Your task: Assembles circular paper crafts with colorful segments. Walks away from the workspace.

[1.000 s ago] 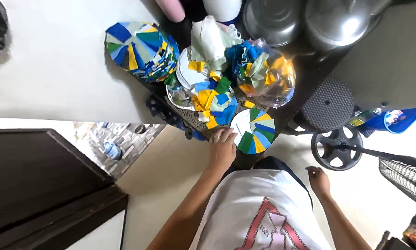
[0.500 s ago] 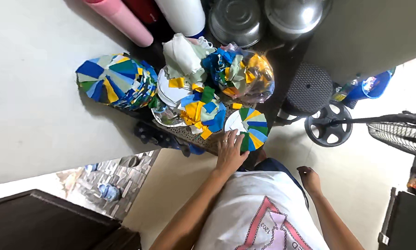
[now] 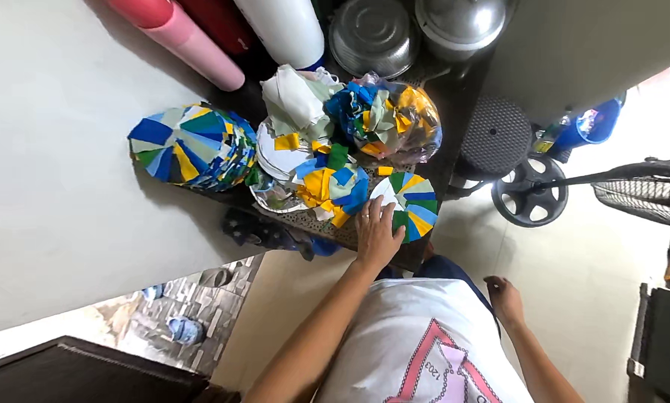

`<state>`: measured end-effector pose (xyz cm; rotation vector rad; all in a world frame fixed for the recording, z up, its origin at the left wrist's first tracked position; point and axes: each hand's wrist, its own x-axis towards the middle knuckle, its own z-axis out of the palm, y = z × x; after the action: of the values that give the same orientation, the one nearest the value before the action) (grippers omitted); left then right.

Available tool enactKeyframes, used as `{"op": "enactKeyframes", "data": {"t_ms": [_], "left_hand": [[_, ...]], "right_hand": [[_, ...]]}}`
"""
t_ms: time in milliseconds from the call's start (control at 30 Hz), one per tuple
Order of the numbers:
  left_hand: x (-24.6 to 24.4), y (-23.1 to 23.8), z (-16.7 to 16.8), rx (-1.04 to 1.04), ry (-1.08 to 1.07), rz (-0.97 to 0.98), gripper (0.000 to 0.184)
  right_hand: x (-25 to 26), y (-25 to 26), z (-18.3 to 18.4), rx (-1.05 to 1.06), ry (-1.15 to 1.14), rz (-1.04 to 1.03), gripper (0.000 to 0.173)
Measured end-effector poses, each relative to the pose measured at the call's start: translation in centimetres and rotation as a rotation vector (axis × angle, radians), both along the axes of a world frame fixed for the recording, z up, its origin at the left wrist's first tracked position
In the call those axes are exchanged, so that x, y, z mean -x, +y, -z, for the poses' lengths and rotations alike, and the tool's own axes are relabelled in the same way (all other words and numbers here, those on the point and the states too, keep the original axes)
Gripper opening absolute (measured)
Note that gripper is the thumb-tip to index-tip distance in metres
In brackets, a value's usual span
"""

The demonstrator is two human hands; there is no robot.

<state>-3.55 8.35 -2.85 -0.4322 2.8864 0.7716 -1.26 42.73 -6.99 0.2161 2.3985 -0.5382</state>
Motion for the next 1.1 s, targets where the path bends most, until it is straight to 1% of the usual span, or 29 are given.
{"op": "enactKeyframes", "data": {"t_ms": [100, 233, 333, 500, 700, 933, 1100], "left_hand": [[0.5, 0.2, -0.2, -0.023, -0.013, -0.015, 0.054], [0.9, 0.0, -0.1, -0.026, -0.055, -0.026, 0.056], [1.1, 0.0, 0.0, -0.005, -0.075, -0.031, 0.059], [1.2, 0.4, 0.2, 0.013, -0.06, -0.058, 0.064], [1.2, 0.8, 0.4, 0.031, -0.068, -0.074, 0.068], [1.2, 1.4, 0.2, 0.05, -0.113, -0.078, 0.082], [1.2, 1.5, 0.2, 0.046, -0.115, -0.089, 0.082]], "right_hand": [[1.7, -5.1, -2.9, 0.103, 0.14, -0.197, 0.033], [3.0, -10.7, -4.5, 0.227, 0.33, -0.492, 0.041], [3.7, -13.0, -4.9, 0.244, 0.306, -0.585, 0.048], [4.4, -14.0, -4.5, 0.236, 0.315, -0.611, 0.047], [4.2, -14.2, -4.7, 0.261, 0.272, -0.574, 0.046], [4.2, -14.2, -4.7, 0.229, 0.27, -0.605, 0.05], [4.0, -14.1, -4.6, 0.251, 0.266, -0.582, 0.047]]}}
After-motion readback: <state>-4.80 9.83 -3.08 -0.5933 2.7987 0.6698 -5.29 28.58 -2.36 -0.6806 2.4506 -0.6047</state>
